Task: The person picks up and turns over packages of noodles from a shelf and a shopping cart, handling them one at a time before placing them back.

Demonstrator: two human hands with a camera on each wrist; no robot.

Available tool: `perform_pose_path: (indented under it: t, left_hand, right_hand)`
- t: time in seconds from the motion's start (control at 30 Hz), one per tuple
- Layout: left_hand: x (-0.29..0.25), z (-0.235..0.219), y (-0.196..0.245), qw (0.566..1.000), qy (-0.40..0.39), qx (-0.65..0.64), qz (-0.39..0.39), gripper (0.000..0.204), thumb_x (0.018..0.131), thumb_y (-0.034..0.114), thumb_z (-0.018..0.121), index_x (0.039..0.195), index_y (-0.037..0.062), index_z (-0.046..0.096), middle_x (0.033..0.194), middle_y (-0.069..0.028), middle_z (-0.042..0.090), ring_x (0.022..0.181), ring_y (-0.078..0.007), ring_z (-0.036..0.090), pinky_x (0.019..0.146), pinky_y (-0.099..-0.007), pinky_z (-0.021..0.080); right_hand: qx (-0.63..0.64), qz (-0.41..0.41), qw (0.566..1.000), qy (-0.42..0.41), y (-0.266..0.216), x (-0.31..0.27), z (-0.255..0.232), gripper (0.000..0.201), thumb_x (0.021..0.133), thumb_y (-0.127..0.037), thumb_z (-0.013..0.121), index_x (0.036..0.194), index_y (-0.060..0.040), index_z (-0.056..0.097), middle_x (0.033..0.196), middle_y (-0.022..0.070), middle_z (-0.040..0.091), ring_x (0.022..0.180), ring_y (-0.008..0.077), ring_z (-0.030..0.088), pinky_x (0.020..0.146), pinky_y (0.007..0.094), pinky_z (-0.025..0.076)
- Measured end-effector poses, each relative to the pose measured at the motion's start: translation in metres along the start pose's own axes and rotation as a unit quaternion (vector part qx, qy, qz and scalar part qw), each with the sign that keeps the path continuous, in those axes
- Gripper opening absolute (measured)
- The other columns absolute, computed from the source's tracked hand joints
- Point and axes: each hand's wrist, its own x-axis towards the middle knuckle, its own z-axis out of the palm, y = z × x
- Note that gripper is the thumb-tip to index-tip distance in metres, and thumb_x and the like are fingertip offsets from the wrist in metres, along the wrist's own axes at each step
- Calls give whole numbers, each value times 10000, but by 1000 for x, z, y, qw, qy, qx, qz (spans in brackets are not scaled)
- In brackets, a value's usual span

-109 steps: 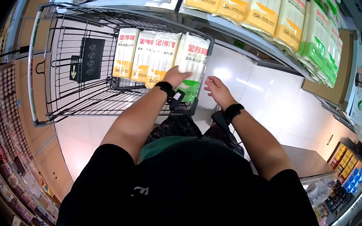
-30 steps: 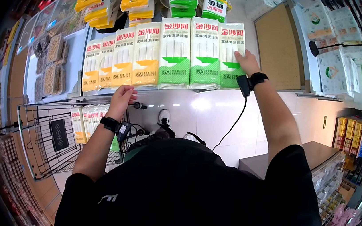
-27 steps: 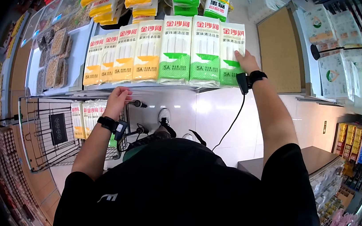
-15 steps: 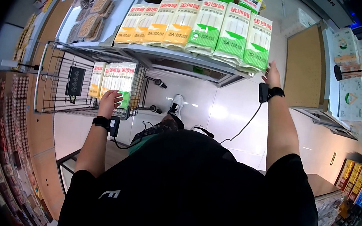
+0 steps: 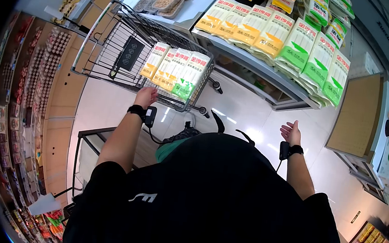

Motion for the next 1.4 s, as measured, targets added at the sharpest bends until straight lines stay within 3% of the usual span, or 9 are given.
perform_pose_path:
  t: [0.2, 0.43, 0.5, 0.77, 0.83, 0.93, 1.03, 1.23, 1.4]
  left_hand:
    - [108, 5, -5, 980, -97, 171, 19, 413, 842, 252, 573, 1156, -17, 566, 915, -67, 593, 763, -147, 533, 629, -299, 453]
    - [215, 10, -18, 942, -68, 327, 33, 649, 799, 253, 612, 1322, -75, 409, 1201, -231, 558, 1112, -302, 551, 932, -368, 433]
    - [253, 8, -37, 967, -127, 219, 5, 566, 775, 201, 634, 1228, -80, 442, 1092, -247, 599, 982, -313, 626, 816, -357, 508]
    - [308, 38, -66, 913, -55, 397, -75, 625, 744, 391, 659, 1147, -55, 486, 1139, -269, 587, 1012, -376, 614, 895, -432, 479]
    - [270, 46, -39, 874, 4, 484, -38, 725, 717, 483, 666, 1187, -38, 482, 1128, -256, 605, 1044, -393, 598, 924, -442, 464]
    - [253, 35, -24, 881, -117, 457, 44, 734, 718, 497, 701, 1185, -47, 547, 1099, -251, 628, 1042, -358, 608, 923, -400, 470]
    - [270, 39, -33, 866, -120, 485, 28, 633, 735, 440, 717, 1116, -50, 594, 1086, -236, 640, 1005, -345, 625, 879, -385, 488]
    - [246, 9, -14, 920, -200, 335, 39, 425, 805, 267, 698, 1077, -45, 603, 991, -170, 672, 879, -259, 660, 786, -365, 519]
    - [134, -16, 55, 955, -204, 207, 49, 389, 878, 132, 649, 1194, -46, 507, 1073, -135, 631, 900, -211, 647, 756, -326, 548]
  right_hand:
    - [-59, -17, 998, 25, -12, -14, 113, 625, 968, -564, 305, 1168, -18, 533, 996, 132, 649, 884, 217, 640, 780, 335, 494]
    - [-84, -20, 996, -10, 0, -49, 254, 581, 981, -520, 332, 1147, -12, 558, 952, 125, 653, 865, 196, 639, 789, 311, 498]
    - [-93, -28, 995, -20, -1, -59, 277, 579, 988, -510, 325, 1155, -6, 554, 948, 124, 651, 864, 196, 639, 801, 314, 501]
    - [-109, -33, 993, 36, -10, -77, 298, 570, 995, -490, 325, 1179, 5, 541, 941, 121, 650, 873, 198, 641, 808, 306, 502]
    - [-114, -35, 991, 59, -15, -76, 300, 566, 1000, -481, 312, 1168, 7, 546, 925, 123, 649, 855, 194, 641, 808, 305, 507]
    - [-103, -27, 993, 54, -22, -78, 304, 558, 1000, -478, 319, 1169, 4, 544, 936, 121, 648, 860, 188, 637, 811, 301, 503]
    - [-102, -38, 994, 33, -26, -76, 308, 549, 1000, -474, 323, 1169, 0, 542, 948, 117, 646, 865, 183, 630, 817, 299, 498]
    - [-105, -87, 990, -28, -53, -73, 313, 447, 1002, -406, 380, 1168, -26, 548, 965, 101, 642, 882, 169, 622, 819, 290, 481]
    - [-140, -198, 958, -155, -86, -77, 321, 338, 976, -292, 499, 1155, -13, 566, 974, 76, 641, 905, 151, 617, 834, 280, 482]
